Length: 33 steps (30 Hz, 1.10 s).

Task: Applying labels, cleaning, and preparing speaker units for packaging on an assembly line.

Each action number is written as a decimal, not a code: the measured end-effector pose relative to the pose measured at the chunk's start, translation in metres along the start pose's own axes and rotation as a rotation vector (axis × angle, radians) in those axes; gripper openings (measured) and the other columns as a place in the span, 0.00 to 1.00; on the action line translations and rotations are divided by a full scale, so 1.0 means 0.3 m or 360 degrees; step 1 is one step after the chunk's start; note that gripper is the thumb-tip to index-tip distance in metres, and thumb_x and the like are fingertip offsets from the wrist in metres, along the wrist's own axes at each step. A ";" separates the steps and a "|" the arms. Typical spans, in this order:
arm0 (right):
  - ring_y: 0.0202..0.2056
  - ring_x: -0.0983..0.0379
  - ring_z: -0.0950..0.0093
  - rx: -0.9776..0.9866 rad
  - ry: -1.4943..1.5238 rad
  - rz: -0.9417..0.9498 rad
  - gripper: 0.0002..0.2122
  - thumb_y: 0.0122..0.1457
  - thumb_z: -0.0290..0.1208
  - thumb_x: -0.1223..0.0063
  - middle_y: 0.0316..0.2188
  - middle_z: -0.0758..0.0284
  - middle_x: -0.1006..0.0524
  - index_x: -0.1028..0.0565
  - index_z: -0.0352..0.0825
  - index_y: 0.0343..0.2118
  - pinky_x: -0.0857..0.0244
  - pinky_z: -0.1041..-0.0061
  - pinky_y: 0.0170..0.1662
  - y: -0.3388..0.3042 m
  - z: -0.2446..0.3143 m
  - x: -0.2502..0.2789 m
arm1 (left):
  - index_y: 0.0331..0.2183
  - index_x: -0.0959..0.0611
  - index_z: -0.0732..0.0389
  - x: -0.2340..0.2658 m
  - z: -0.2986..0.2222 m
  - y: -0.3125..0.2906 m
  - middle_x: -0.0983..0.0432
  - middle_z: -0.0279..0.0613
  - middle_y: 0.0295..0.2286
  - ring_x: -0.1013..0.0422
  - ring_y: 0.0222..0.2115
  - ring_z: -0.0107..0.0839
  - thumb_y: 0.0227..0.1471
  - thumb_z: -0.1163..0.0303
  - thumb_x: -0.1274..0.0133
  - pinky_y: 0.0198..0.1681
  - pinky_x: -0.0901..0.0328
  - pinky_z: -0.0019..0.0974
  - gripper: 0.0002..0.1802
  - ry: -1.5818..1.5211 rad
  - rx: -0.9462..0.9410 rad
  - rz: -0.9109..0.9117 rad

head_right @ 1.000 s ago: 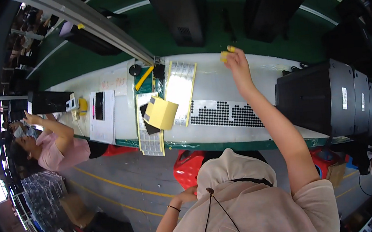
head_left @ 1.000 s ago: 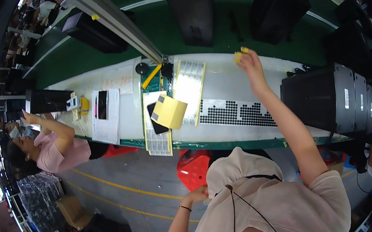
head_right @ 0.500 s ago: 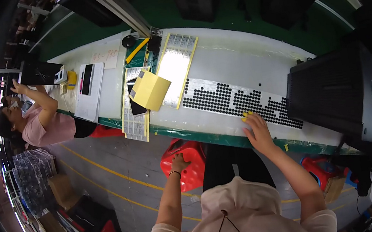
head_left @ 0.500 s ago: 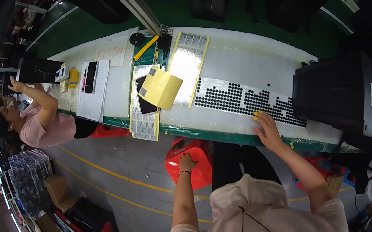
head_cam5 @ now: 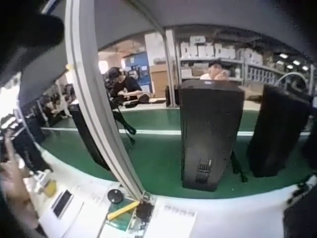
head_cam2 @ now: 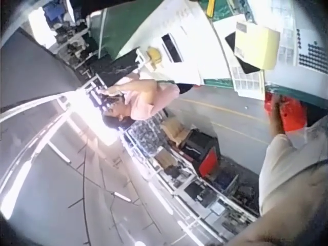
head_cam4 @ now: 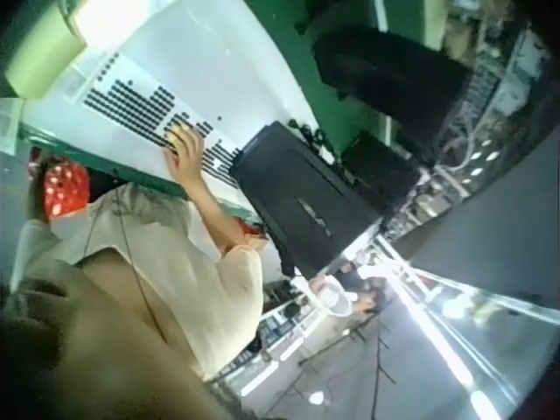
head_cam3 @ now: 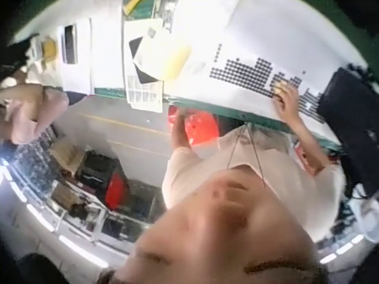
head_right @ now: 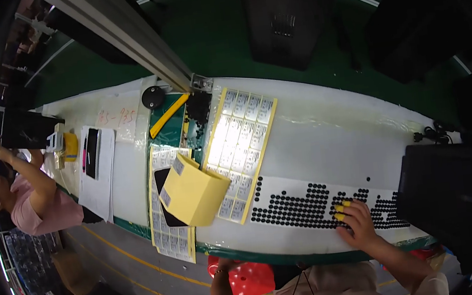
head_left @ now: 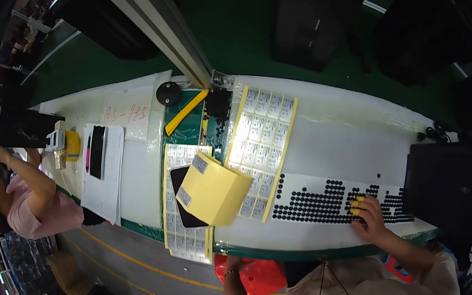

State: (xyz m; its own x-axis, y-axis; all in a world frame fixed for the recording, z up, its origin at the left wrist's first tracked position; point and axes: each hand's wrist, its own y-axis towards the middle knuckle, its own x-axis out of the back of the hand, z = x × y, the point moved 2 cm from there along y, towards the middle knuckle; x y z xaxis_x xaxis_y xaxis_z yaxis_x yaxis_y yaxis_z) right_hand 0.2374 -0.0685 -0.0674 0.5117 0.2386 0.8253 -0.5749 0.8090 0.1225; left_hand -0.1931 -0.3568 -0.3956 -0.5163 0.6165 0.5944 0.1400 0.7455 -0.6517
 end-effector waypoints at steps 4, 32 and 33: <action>0.47 0.33 0.60 -0.0073 -0.0054 -0.0075 0.15 0.43 0.32 0.39 0.43 0.63 0.28 0.25 0.36 0.36 0.43 0.52 0.54 -0.021 -0.016 0.021 | 0.54 0.32 0.54 -0.020 -0.090 0.032 0.38 0.46 0.55 0.46 0.57 0.49 0.36 0.47 0.37 0.60 0.51 0.50 0.45 -0.0164 -0.0093 -0.0029; 0.38 0.28 0.62 -0.0152 0.0392 -0.1050 0.08 0.47 0.17 0.44 0.33 0.62 0.23 0.23 0.31 0.32 0.34 0.66 0.45 -0.286 0.251 -0.066 | 0.38 0.22 0.63 0.986 -1.232 -0.300 0.24 0.47 0.33 0.27 0.34 0.44 0.53 0.74 0.50 0.39 0.33 0.39 0.08 -0.0083 -0.1174 0.0414; 0.38 0.28 0.62 -0.0169 0.0371 -0.1065 0.08 0.47 0.17 0.44 0.33 0.62 0.23 0.23 0.31 0.32 0.34 0.66 0.45 -0.310 0.260 -0.075 | 0.36 0.22 0.64 1.054 -1.267 -0.275 0.23 0.47 0.34 0.27 0.36 0.42 0.52 0.76 0.49 0.40 0.34 0.38 0.08 -0.0005 -0.1201 -0.0016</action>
State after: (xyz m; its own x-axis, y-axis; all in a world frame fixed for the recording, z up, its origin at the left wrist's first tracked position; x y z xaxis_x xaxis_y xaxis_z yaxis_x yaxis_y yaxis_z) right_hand 0.2294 -0.1911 -0.0544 0.8628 -0.2282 0.4511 -0.0307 0.8669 0.4975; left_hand -0.0467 -0.1271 0.0253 -0.5226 0.6091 0.5966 0.6754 0.7228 -0.1463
